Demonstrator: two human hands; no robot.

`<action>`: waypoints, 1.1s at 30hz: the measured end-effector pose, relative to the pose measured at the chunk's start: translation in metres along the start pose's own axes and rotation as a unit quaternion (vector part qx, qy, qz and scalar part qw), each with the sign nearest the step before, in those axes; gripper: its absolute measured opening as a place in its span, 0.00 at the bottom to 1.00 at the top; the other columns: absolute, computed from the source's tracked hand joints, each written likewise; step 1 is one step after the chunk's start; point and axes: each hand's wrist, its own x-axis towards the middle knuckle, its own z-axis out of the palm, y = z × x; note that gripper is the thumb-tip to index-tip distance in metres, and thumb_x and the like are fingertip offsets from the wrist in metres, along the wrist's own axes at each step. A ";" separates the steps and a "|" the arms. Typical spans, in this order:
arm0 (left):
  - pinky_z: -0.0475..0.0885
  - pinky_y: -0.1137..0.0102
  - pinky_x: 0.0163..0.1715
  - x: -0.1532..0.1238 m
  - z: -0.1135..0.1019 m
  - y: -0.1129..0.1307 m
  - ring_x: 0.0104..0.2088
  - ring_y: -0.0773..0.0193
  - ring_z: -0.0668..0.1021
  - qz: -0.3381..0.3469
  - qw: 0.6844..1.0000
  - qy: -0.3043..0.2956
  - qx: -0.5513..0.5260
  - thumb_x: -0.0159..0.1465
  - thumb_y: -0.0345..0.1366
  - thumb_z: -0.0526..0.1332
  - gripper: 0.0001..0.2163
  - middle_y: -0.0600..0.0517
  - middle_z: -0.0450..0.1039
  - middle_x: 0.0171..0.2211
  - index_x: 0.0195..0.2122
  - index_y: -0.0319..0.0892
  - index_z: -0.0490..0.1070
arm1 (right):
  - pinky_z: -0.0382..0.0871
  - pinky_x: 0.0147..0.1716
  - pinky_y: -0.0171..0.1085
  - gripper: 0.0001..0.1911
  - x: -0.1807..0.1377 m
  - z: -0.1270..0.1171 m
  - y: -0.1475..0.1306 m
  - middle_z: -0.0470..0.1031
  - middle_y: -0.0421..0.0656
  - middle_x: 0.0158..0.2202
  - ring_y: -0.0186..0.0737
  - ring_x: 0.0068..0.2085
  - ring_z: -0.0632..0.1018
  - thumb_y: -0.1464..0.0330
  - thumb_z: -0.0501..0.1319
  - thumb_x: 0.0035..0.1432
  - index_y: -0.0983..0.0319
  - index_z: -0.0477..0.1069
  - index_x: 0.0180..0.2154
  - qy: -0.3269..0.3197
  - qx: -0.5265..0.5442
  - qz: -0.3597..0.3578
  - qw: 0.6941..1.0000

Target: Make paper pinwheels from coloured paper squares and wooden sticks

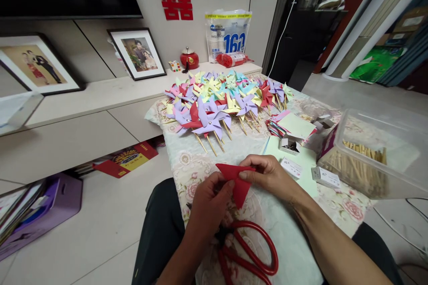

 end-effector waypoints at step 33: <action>0.58 0.76 0.15 0.009 0.000 -0.009 0.15 0.71 0.66 0.025 0.996 0.062 0.056 0.58 0.43 0.67 0.11 0.59 0.67 0.15 0.28 0.42 0.72 | 0.66 0.30 0.34 0.14 0.003 -0.001 0.008 0.77 0.41 0.28 0.36 0.29 0.74 0.58 0.70 0.53 0.63 0.77 0.33 0.040 -0.001 0.002 0.999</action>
